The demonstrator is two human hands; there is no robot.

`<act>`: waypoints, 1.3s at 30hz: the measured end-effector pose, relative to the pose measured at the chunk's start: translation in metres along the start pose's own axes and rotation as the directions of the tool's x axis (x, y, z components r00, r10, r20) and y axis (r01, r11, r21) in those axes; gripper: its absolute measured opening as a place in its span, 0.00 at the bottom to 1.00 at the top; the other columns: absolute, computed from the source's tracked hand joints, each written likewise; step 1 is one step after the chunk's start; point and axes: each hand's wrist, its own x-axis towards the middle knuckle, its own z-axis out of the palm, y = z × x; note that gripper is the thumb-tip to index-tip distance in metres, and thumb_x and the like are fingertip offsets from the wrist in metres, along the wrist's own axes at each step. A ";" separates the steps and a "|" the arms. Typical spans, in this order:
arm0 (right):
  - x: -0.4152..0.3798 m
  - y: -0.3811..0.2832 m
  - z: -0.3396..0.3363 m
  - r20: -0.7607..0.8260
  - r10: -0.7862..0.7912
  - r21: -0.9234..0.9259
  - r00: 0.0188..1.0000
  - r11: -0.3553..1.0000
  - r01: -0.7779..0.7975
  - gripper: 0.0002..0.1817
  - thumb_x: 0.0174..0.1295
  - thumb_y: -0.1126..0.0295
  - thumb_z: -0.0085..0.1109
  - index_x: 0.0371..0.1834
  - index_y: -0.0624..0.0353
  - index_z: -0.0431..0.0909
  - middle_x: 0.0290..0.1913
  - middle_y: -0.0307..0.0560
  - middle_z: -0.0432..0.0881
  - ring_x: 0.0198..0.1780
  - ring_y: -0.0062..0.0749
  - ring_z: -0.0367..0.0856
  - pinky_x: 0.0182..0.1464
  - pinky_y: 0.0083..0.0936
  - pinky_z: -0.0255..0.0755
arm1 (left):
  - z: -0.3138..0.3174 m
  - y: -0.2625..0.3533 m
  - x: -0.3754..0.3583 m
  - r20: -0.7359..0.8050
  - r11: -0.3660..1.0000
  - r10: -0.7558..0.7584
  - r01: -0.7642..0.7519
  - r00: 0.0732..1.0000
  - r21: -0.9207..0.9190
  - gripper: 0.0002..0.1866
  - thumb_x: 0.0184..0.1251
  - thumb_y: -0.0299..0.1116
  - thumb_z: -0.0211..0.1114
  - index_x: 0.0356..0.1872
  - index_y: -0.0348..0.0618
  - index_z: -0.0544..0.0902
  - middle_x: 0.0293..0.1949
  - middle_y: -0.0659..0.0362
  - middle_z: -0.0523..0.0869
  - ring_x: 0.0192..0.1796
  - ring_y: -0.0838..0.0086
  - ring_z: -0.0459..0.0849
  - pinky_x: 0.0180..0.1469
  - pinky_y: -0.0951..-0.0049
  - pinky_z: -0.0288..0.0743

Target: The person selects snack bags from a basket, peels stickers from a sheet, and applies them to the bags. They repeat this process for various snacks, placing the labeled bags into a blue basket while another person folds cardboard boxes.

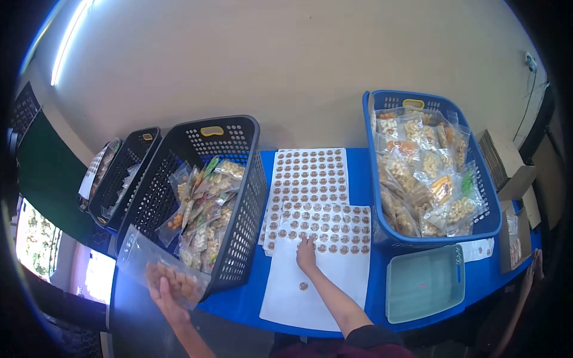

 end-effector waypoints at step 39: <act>-0.186 0.023 -0.210 0.347 0.235 0.861 0.908 0.304 -0.407 0.06 0.60 0.67 0.50 0.34 0.57 0.72 0.32 0.37 0.75 0.37 0.21 0.72 0.39 0.18 0.63 | 0.011 -0.010 0.002 0.039 0.982 0.136 -0.140 0.990 0.131 0.10 0.63 0.27 0.51 0.44 0.35 0.71 0.33 0.60 0.78 0.32 0.81 0.78 0.34 0.84 0.74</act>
